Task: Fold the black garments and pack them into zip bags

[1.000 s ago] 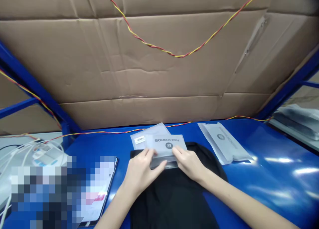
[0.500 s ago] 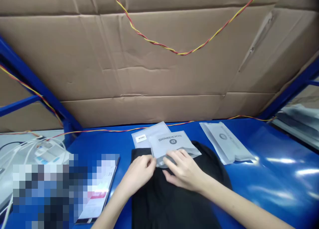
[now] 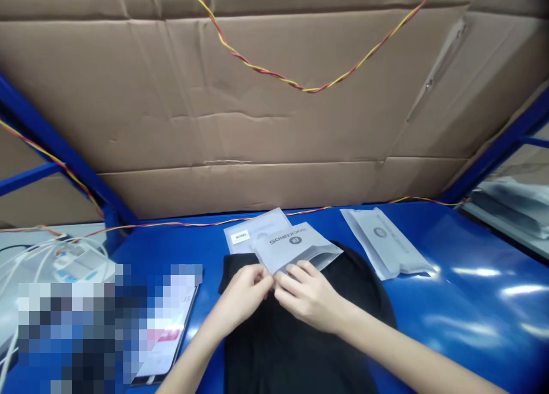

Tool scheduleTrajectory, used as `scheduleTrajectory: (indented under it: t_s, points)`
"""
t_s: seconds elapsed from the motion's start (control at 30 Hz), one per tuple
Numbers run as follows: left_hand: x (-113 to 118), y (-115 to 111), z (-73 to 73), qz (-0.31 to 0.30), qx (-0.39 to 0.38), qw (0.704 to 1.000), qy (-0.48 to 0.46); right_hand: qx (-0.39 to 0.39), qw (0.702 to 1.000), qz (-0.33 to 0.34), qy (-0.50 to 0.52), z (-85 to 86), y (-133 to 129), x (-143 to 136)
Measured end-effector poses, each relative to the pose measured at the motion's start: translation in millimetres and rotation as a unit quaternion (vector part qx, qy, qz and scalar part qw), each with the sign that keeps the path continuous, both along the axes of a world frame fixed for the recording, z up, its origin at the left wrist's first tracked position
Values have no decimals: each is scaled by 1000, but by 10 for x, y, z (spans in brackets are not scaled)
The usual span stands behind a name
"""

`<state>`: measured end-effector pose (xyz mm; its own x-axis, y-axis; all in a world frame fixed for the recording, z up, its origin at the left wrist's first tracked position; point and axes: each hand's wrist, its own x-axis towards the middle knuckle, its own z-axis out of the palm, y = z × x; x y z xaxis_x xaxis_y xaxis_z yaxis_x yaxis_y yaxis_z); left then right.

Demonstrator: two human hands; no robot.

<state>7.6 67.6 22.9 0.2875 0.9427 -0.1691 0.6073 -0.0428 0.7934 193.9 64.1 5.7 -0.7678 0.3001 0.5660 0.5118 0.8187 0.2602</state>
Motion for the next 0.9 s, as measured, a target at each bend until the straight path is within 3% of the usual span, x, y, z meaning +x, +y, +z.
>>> scheduleTrajectory:
  t_s: [0.17, 0.33, 0.43, 0.73, 0.9]
  points:
    - [-93, 57, 87, 37, 12, 999, 7, 7, 999, -49, -21, 113, 200, 219]
    - [-289, 129, 136, 112, 48, 989, 81, -21, 989, -141, -26, 241, 518, 683]
    - [-331, 128, 139, 114, 56, 985, 120, -47, 981, -182, -39, 276, 604, 835]
    - [-194, 19, 138, 6, 70, 981, 180, -39, 984, -163, -53, -13, 508, 507]
    - [-137, 15, 186, 57, 154, 950, 265, -16, 979, -201, 19, 66, 534, 584]
